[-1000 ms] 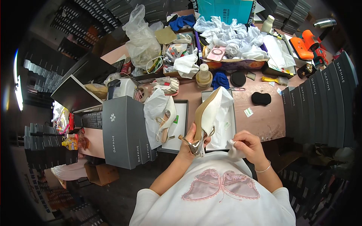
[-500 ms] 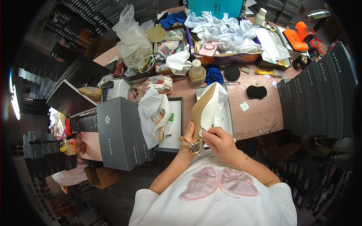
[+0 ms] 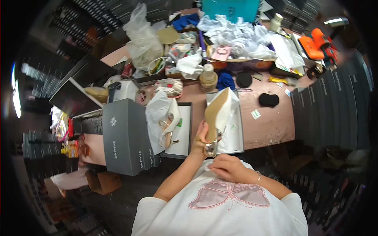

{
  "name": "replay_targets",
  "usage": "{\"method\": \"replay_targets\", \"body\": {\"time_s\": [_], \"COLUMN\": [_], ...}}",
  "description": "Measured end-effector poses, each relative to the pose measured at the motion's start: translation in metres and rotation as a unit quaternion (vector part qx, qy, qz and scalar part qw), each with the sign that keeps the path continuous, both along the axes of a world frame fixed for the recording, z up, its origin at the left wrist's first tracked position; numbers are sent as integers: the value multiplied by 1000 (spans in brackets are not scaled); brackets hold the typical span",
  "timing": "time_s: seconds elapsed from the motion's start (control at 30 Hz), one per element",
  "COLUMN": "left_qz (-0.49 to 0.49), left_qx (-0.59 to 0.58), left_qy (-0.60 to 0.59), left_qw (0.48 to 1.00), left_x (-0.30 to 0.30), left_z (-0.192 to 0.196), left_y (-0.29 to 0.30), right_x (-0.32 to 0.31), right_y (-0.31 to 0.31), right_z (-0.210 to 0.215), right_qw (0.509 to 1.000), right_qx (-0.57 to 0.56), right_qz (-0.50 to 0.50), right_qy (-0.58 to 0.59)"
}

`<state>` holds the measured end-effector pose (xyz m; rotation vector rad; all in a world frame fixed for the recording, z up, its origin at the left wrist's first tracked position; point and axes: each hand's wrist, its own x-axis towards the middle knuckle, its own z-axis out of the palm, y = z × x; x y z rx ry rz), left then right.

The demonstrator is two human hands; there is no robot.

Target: Packing high-heeled shoes into boxes using protective tissue paper and bags.

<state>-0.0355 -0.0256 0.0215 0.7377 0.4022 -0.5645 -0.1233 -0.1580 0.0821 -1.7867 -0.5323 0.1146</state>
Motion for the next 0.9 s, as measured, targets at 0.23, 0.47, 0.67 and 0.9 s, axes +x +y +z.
{"method": "replay_targets", "body": {"time_s": [0.23, 0.47, 0.67, 0.9], "left_qz": [-116, -247, -244, -7], "left_qx": [558, 678, 709, 327], "left_qy": [-403, -115, -99, -114], "left_qw": [716, 683, 654, 938], "left_x": [17, 47, 51, 19], "left_z": [-67, -97, -112, -93], "left_y": [84, 199, 179, 163], "right_x": [3, 10, 9, 9], "right_y": [-40, -40, -19, -19], "right_z": [-26, -10, 0, -3], "right_qw": [893, 891, 930, 924], "right_qx": [370, 259, 57, 150], "right_qz": [-102, 113, 267, 52], "right_qy": [238, 356, 246, 347]}}
